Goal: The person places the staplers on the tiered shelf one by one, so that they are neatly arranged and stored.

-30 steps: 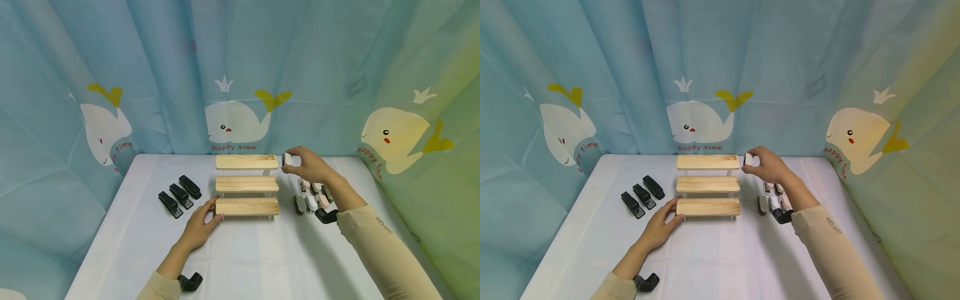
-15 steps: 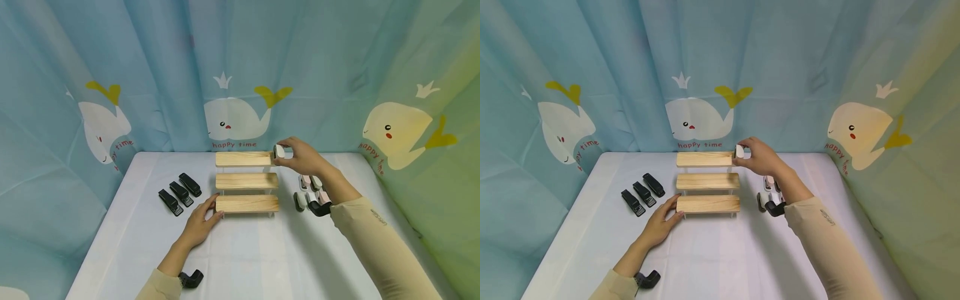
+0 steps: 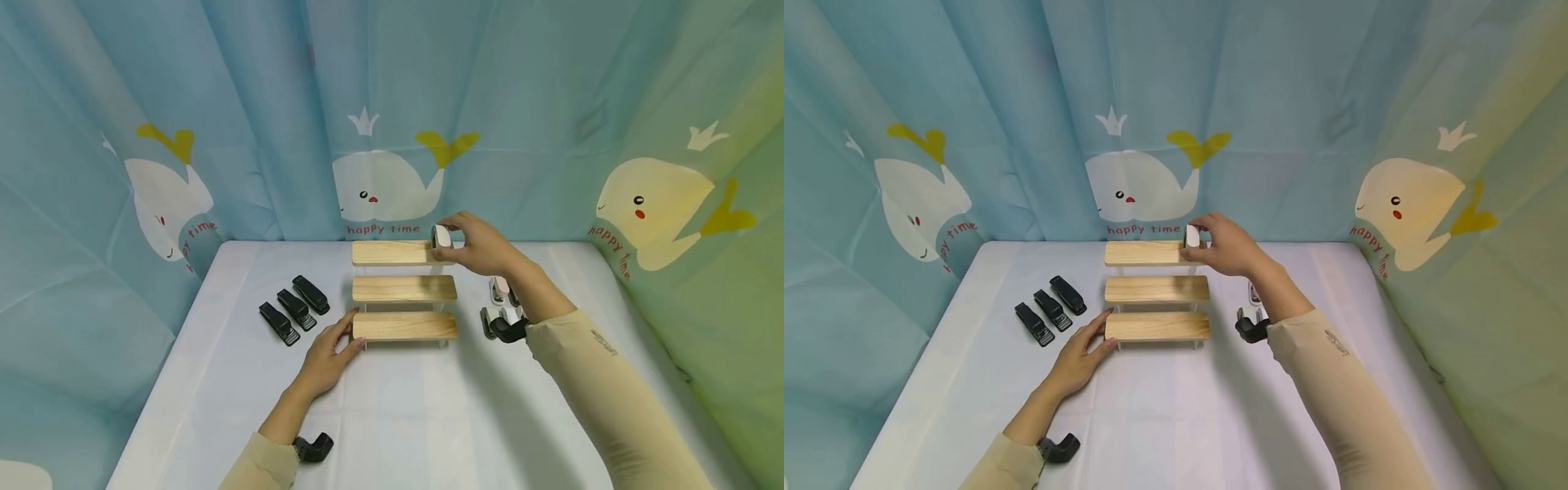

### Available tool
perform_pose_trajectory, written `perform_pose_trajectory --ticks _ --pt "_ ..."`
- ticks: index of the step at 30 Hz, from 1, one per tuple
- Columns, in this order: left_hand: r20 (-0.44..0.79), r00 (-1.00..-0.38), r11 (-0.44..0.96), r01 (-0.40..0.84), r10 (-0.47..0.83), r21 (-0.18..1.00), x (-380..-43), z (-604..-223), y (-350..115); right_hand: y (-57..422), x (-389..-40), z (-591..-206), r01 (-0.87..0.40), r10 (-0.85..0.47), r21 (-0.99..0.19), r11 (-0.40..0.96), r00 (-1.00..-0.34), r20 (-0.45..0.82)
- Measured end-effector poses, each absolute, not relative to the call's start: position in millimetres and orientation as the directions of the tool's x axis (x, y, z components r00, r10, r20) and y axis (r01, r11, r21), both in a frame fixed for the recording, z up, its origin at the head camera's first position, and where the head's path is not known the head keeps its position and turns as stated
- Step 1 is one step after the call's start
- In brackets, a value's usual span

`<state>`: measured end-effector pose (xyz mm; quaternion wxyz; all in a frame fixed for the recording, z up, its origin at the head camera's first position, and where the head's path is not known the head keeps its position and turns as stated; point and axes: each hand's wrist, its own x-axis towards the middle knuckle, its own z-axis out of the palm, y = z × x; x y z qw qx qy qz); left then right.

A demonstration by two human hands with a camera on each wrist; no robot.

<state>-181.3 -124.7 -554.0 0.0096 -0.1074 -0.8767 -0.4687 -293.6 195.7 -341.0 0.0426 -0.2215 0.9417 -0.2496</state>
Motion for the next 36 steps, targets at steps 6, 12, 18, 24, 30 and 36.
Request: perform_pose_trajectory --ticks 6,12,18,24,30,36 --pt "0.116 -0.975 0.545 0.204 0.191 0.813 -184 -553 -124 189 -295 -337 -0.404 -0.447 -0.495 0.769 -0.894 0.035" --pt "0.118 -0.974 0.548 0.206 0.191 0.81 -185 -554 -123 180 -296 -336 -0.405 -0.45 -0.512 0.758 -0.892 0.04" --pt "0.122 -0.974 0.55 0.208 0.189 0.809 -185 -555 -123 169 -296 -337 -0.404 -0.45 -0.531 0.745 -0.892 0.047" --pt "0.119 -0.975 0.548 0.204 0.186 0.811 -184 -555 -123 156 -299 -339 -0.426 -0.467 -0.537 0.728 -0.882 0.065" --pt "0.111 -0.977 0.542 0.194 0.182 0.817 -182 -556 -124 144 -300 -341 -0.445 -0.486 -0.546 0.71 -0.871 0.077" --pt "0.118 -0.976 0.541 0.201 0.185 0.817 -181 -556 -124 137 -302 -345 -0.438 -0.485 -0.558 0.705 -0.871 0.072"
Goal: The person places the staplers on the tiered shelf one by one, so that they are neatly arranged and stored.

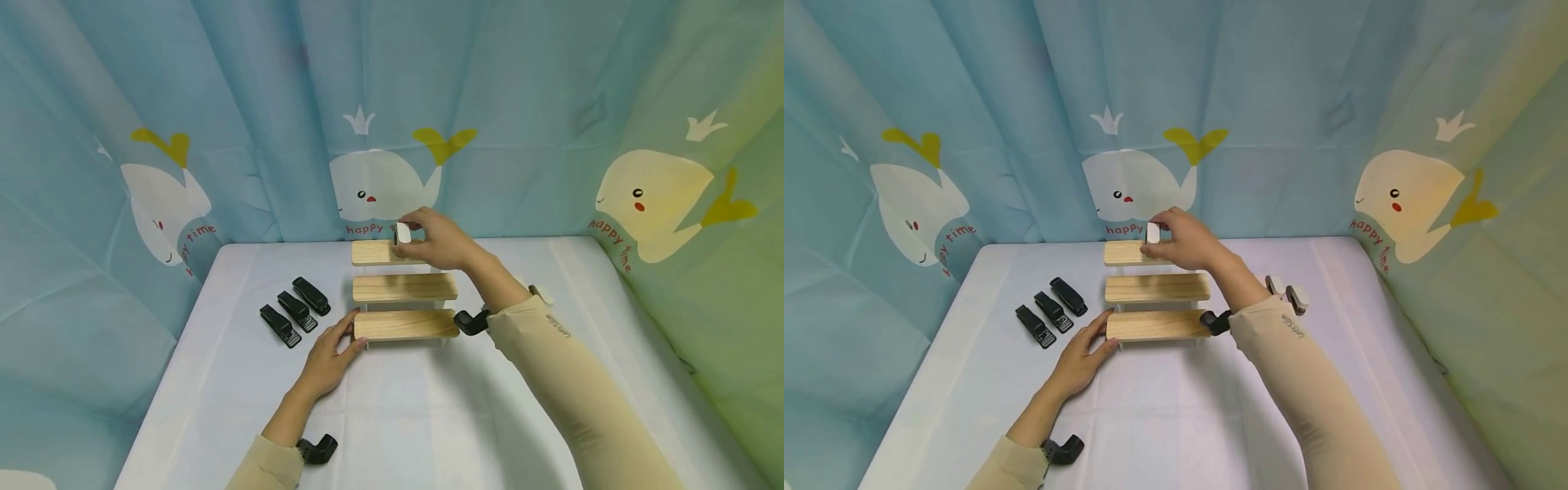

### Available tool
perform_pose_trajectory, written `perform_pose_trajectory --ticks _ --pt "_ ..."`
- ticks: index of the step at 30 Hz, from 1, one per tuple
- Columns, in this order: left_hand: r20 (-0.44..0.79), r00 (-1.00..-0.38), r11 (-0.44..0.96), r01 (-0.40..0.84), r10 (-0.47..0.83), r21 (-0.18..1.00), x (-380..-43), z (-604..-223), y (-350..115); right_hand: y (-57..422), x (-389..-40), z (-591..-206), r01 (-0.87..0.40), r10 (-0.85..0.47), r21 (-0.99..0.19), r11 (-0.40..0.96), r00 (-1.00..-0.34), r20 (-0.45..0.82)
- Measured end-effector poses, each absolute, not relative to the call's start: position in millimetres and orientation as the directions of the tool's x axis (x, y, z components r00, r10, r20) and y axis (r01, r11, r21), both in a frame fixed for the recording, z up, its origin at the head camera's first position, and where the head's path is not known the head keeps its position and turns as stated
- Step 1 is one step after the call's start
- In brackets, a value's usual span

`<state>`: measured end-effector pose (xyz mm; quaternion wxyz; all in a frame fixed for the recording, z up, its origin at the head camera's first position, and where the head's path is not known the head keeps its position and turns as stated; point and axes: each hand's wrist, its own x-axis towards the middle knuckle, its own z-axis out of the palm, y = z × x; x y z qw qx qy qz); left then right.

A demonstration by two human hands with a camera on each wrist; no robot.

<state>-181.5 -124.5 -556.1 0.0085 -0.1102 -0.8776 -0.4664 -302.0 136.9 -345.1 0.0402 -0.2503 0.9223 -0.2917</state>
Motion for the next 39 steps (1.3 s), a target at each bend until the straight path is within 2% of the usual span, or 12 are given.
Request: perform_pose_trajectory --ticks 39 --pt "0.117 -0.977 0.54 0.198 0.181 0.818 -182 -557 -125 81 -312 -358 -0.449 -0.538 -0.575 0.684 -0.843 0.019"
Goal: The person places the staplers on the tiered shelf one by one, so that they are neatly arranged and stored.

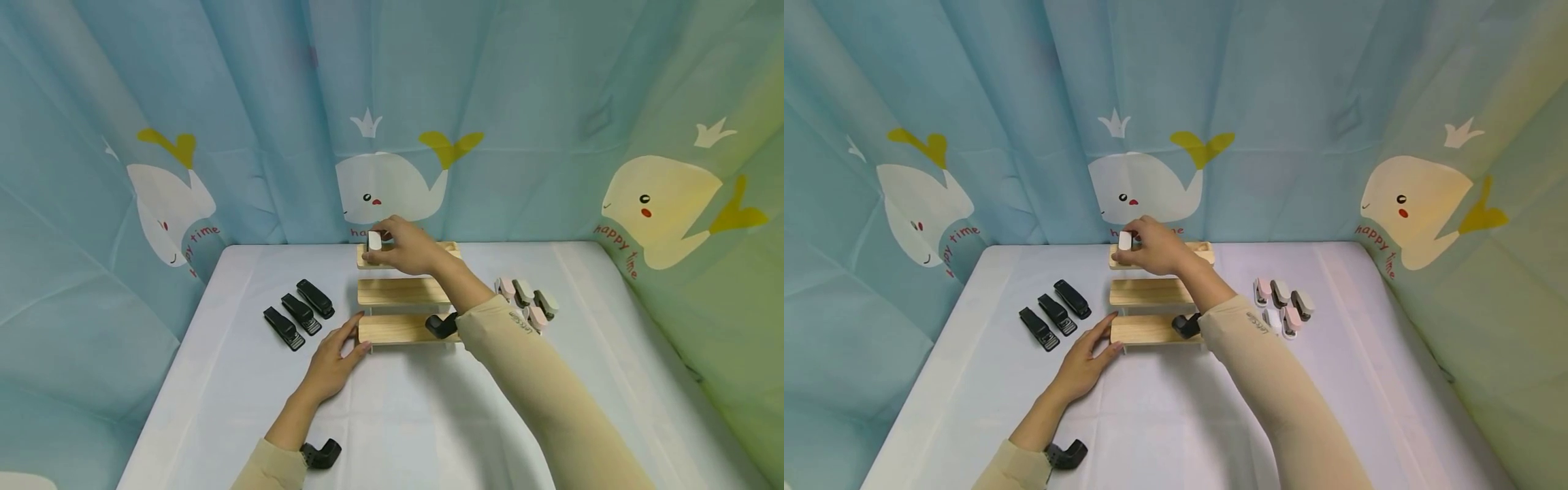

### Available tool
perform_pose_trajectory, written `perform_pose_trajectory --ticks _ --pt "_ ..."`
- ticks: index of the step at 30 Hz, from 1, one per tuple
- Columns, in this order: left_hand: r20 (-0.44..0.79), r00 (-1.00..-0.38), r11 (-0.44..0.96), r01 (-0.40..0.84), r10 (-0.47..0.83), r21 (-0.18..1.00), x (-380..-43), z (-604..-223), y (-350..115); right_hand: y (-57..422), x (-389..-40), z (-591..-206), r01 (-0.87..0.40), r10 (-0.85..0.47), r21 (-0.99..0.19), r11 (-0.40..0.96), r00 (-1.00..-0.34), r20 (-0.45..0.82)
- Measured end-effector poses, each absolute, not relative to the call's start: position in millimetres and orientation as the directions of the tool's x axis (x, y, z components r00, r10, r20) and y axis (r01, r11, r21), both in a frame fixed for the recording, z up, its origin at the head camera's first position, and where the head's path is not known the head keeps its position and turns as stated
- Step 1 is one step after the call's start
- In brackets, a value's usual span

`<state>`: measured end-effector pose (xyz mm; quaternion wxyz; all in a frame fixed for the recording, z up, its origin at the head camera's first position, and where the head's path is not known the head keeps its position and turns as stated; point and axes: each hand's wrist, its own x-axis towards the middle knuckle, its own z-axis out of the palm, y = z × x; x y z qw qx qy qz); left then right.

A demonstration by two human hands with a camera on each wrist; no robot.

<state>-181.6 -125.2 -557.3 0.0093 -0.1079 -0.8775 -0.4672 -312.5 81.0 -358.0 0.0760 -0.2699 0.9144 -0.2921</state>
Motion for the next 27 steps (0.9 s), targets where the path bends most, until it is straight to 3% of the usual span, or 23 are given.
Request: perform_pose_trajectory --ticks 27 --pt "0.123 -0.976 0.542 0.202 0.179 0.816 -180.9 -557.5 -124.9 73.3 -313.9 -367.8 -0.466 -0.556 -0.584 0.665 -0.831 0.03"
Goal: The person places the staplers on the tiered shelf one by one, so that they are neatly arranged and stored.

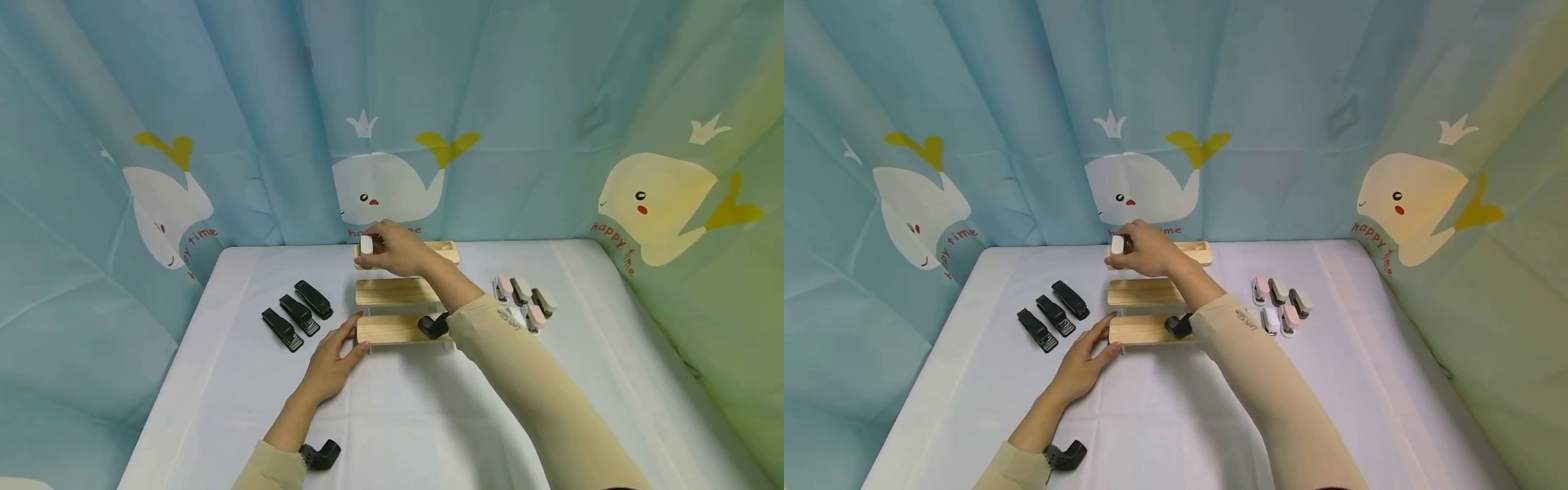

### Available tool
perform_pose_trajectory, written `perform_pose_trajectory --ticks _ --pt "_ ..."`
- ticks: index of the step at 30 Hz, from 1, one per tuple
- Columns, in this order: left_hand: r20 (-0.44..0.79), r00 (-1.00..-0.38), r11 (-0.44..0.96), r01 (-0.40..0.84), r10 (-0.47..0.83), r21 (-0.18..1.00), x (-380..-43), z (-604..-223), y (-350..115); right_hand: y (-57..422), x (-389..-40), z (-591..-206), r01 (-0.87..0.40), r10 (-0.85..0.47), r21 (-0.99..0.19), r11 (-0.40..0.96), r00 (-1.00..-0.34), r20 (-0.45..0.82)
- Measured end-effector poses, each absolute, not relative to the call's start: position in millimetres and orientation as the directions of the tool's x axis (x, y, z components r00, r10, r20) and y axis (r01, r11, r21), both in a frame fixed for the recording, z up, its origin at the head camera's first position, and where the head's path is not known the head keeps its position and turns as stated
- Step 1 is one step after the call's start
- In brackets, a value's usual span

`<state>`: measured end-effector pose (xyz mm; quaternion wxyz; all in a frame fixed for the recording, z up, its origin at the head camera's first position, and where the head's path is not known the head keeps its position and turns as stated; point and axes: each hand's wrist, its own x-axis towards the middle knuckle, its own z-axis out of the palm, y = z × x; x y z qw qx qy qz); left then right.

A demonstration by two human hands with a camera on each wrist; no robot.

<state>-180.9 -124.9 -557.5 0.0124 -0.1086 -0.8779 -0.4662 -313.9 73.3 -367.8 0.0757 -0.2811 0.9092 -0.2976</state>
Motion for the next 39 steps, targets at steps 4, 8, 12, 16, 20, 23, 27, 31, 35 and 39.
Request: perform_pose_trajectory --ticks 4,8,12,16,20,23,27,31,35,39 --pt "0.125 -0.976 0.54 0.204 0.179 0.816 -181 -558 -125 73 -313 -368 -0.466 -0.551 -0.573 0.675 -0.834 0.029" --pt "0.123 -0.976 0.542 0.201 0.178 0.816 -181 -558 -124 73 -312 -368 -0.466 -0.551 -0.572 0.675 -0.834 0.03" --pt "0.121 -0.977 0.544 0.2 0.178 0.815 -180 -557 -124 73 -311 -369 -0.463 -0.549 -0.576 0.674 -0.835 0.029" --pt "0.119 -0.977 0.549 0.2 0.179 0.812 -180 -557 -124 73 -311 -370 -0.456 -0.542 -0.58 0.675 -0.84 0.029" --pt "0.119 -0.976 0.545 0.2 0.18 0.814 -180 -557 -124 73 -310 -371 -0.454 -0.54 -0.587 0.67 -0.841 0.035" --pt "0.12 -0.976 0.54 0.2 0.179 0.818 -180 -558 -123 75 -310 -372 -0.455 -0.541 -0.593 0.664 -0.84 0.038" --pt "0.122 -0.976 0.539 0.201 0.179 0.818 -179 -558 -123 77 -309 -374 -0.446 -0.536 -0.591 0.672 -0.844 0.027" --pt "0.126 -0.976 0.536 0.203 0.178 0.819 -178 -558 -122 80 -309 -375 -0.437 -0.531 -0.589 0.68 -0.847 0.016" --pt "0.127 -0.977 0.538 0.202 0.174 0.818 -178 -556 -122 85 -307 -375 -0.428 -0.528 -0.603 0.673 -0.849 0.012" --pt "0.121 -0.978 0.545 0.195 0.168 0.816 -177 -556 -122 91 -306 -374 -0.425 -0.524 -0.6 0.677 -0.852 0.012"
